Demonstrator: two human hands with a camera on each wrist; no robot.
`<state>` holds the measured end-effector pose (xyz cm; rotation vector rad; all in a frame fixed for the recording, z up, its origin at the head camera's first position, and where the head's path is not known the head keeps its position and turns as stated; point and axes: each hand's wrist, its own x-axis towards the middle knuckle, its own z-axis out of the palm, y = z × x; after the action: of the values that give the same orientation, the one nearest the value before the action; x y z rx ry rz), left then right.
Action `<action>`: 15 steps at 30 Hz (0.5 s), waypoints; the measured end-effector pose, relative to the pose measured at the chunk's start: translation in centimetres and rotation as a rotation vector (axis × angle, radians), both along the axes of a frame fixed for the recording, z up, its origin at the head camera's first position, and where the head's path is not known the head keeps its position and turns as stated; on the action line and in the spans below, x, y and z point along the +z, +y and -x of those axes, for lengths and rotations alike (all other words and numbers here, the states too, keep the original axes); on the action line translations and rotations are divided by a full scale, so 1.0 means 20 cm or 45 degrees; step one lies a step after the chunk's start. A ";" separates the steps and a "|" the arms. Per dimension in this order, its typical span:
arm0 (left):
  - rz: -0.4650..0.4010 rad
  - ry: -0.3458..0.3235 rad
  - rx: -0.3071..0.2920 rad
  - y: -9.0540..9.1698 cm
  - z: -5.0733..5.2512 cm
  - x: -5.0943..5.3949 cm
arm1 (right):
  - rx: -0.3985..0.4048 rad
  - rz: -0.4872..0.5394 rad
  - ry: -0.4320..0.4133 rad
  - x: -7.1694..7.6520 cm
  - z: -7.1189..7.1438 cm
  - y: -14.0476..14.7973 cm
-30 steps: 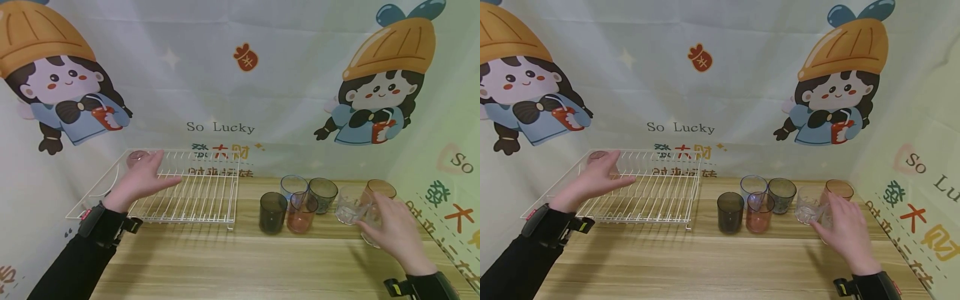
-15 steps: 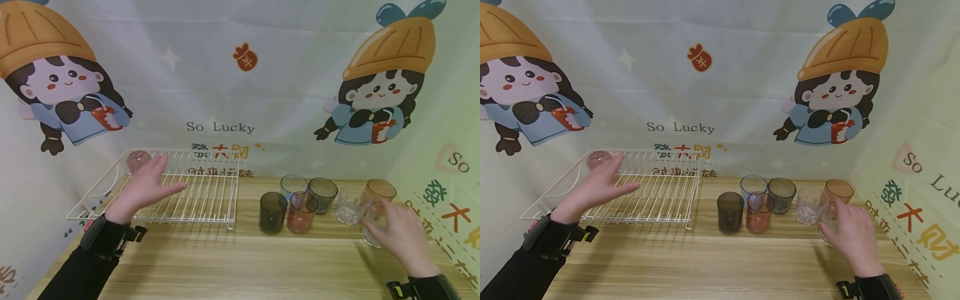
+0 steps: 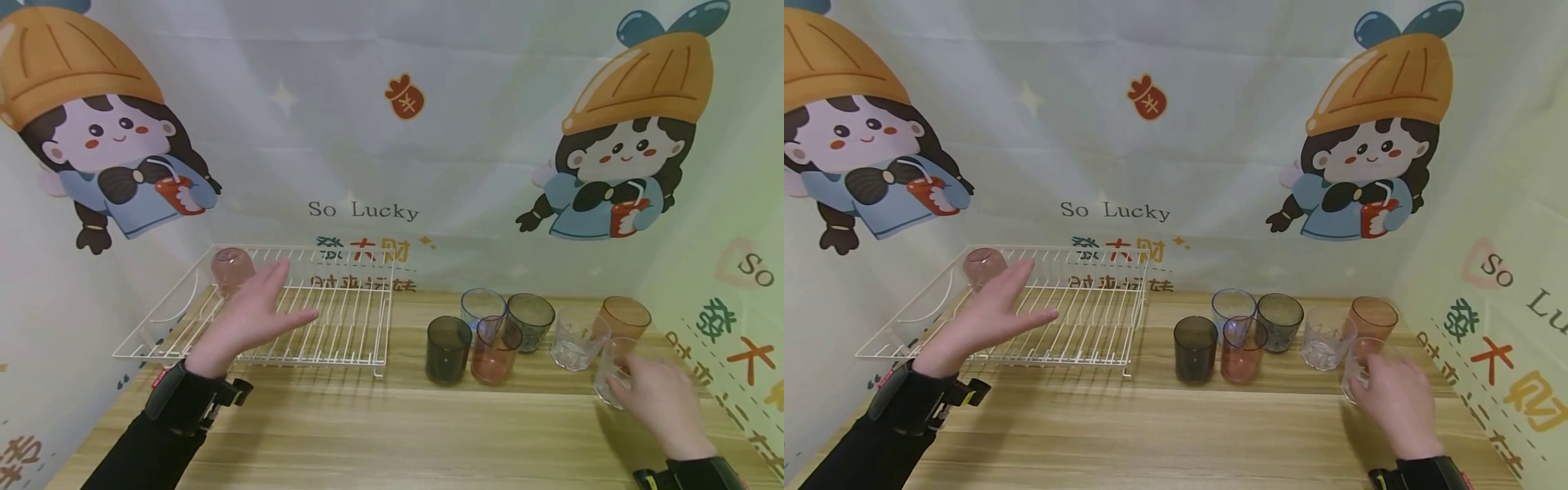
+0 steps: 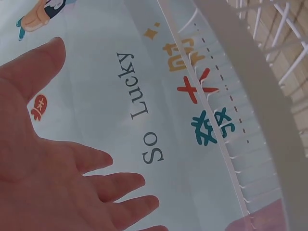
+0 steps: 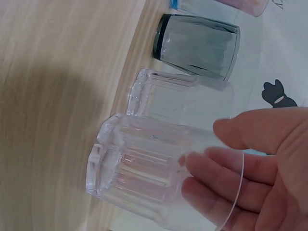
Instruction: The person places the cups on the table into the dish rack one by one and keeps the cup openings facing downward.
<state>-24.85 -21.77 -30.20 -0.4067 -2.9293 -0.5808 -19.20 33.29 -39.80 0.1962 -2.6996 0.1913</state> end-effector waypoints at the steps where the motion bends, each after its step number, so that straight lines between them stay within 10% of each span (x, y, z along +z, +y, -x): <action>1: -0.004 -0.001 -0.004 0.01 0.00 0.00 | -0.004 -0.008 -0.016 0.00 0.00 0.00; 15: 0.031 0.015 -0.012 0.05 -0.01 -0.02 | -0.059 0.006 0.006 0.03 -0.05 0.00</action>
<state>-24.71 -20.79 -30.60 -0.4250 -2.9275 -0.5429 -18.19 33.24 -39.25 0.1328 -2.6957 0.1831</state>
